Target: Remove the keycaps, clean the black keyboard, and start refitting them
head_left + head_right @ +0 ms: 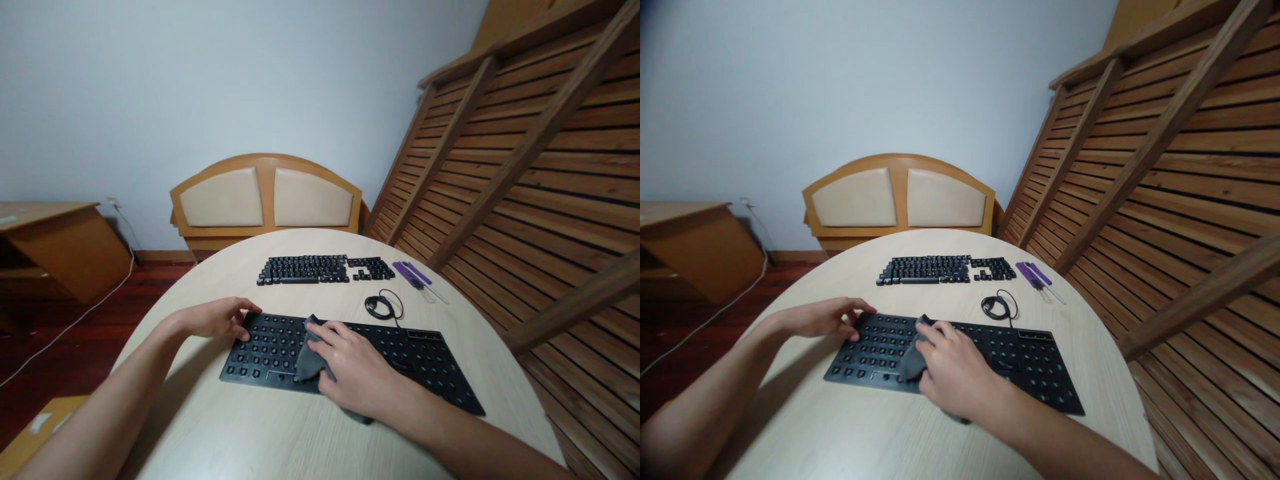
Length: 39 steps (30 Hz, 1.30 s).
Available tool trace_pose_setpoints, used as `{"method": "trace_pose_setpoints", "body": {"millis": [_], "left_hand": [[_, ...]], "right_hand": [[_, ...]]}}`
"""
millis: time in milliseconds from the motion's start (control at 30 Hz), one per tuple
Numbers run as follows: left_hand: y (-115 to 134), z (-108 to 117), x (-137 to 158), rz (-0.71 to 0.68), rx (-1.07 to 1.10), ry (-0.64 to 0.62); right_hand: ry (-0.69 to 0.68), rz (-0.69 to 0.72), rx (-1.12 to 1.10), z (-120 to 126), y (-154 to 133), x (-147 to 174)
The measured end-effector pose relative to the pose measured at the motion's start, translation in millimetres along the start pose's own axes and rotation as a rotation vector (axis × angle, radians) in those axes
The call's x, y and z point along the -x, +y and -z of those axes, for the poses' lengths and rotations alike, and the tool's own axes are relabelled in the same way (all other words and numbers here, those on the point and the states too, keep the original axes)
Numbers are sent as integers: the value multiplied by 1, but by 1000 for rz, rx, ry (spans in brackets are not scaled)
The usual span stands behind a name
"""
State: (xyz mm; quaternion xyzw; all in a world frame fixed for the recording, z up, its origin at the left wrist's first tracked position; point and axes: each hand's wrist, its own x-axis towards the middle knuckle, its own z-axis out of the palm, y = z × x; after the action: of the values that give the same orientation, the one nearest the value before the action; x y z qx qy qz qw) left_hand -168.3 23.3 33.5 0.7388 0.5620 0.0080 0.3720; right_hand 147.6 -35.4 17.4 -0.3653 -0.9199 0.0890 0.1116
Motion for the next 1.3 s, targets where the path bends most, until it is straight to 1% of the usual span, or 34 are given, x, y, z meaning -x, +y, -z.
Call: {"method": "trace_pose_setpoints", "body": {"millis": [133,200,267,333,367,400,500,667,867,933,1067,1300], "left_hand": [[-8,6,-4,-38,126,-31],[-12,7,-6,-36,190,-49],[-16,8,-7,-33,252,-52],[-19,9,-8,-35,289,-41],[-21,9,-9,-38,289,-28],[-23,10,-10,-40,274,-12],[-27,9,-14,-65,199,33],[-31,6,-21,-116,174,61],[-30,8,-15,-136,139,13],[-30,8,-15,-138,110,19],[-27,6,-17,-123,79,43],[-25,3,-23,-115,93,3]], "right_hand": [[38,42,10,10,-7,-20],[84,108,16,12,-14,-36],[107,209,26,11,-22,-55],[83,310,43,7,-30,-73],[59,338,54,4,-33,-82],[30,352,68,1,-36,-90],[-46,326,83,-7,-37,-105],[-97,336,41,-11,-32,-113],[-87,371,0,-14,-27,-112],[-84,371,1,-15,-26,-112],[-116,351,44,-12,-27,-116],[-183,376,184,1,-31,-119]]}}
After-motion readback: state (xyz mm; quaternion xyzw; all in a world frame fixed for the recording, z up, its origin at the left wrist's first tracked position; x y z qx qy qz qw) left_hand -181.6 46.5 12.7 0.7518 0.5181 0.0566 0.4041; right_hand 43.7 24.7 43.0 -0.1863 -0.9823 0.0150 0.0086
